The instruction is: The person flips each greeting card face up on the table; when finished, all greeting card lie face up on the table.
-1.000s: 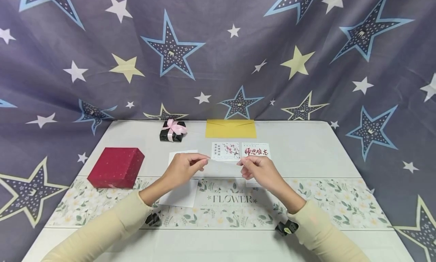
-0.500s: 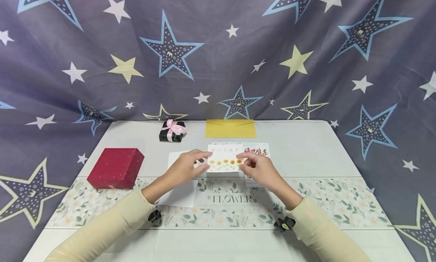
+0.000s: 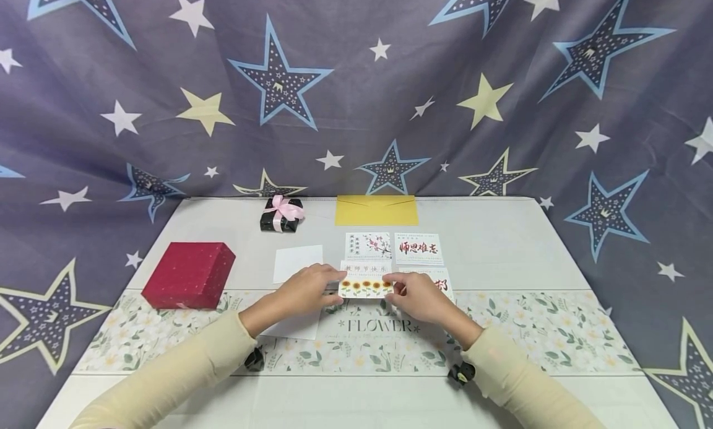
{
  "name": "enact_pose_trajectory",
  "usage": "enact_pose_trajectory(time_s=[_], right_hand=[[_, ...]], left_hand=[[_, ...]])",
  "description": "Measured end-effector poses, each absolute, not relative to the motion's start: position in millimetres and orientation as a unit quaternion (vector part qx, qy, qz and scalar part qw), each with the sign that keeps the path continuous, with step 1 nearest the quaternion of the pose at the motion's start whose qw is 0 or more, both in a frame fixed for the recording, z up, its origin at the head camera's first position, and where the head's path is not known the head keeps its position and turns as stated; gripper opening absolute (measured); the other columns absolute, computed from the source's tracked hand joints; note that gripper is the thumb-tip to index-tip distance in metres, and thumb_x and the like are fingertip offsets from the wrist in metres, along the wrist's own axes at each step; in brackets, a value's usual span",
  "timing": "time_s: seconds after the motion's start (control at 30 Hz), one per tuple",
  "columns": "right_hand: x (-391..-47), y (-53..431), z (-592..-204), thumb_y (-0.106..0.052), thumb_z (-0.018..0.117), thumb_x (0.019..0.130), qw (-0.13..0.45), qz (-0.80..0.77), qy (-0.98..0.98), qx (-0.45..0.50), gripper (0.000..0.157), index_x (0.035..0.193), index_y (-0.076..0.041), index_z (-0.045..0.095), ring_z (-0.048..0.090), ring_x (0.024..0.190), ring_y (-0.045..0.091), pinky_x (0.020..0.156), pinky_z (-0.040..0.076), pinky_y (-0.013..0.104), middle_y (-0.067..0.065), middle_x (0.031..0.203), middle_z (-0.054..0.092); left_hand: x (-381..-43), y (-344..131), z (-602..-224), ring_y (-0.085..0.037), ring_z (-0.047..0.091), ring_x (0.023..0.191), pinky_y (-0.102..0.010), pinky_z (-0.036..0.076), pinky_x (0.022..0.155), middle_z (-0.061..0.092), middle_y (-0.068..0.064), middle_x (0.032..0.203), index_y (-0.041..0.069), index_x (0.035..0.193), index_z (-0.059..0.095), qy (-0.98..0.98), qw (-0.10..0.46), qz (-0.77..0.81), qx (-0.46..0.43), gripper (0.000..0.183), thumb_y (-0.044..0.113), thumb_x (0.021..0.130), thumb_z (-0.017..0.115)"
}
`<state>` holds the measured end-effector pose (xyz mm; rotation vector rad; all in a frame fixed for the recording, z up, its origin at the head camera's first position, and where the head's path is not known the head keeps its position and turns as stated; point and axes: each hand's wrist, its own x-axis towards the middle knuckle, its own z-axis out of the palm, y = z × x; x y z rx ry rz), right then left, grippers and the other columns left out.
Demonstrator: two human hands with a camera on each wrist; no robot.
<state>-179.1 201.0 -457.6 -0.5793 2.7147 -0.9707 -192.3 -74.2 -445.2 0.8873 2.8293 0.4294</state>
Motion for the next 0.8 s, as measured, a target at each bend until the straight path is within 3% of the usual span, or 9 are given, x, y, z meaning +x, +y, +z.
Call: enact_pose_trajectory(time_s=[0.37,0.8], right_hand=[[-181,199,-462,-0.016,0.072,0.093,0.118,-0.305,0.927,-0.182,0.042,0.134,-0.01,0.067,0.056,0.068,0.008,0.062,0.047,0.023,-0.006,0.081,0.064],[-183,201,-465,-0.017,0.071,0.093,0.131,-0.28,0.937,-0.162,0.044,0.137,-0.01,0.065,0.041,0.057,0.01,0.055,0.035,0.023,-0.004,0.069,0.054]], left_hand=[[-194,-72,-455,-0.03,0.063,0.122,-0.047,0.052,0.102,0.067,-0.012,0.134,0.009,0.142,0.06,0.941,0.084,0.127,0.301,0.06,0.041,0.092,0.074],[-201,-63,-461,-0.029,0.064,0.118,-0.045,0.053,0.098,0.067,-0.011,0.132,0.011,0.139,0.063,0.939,0.074,0.099,0.321,0.054,0.042,0.094,0.071]])
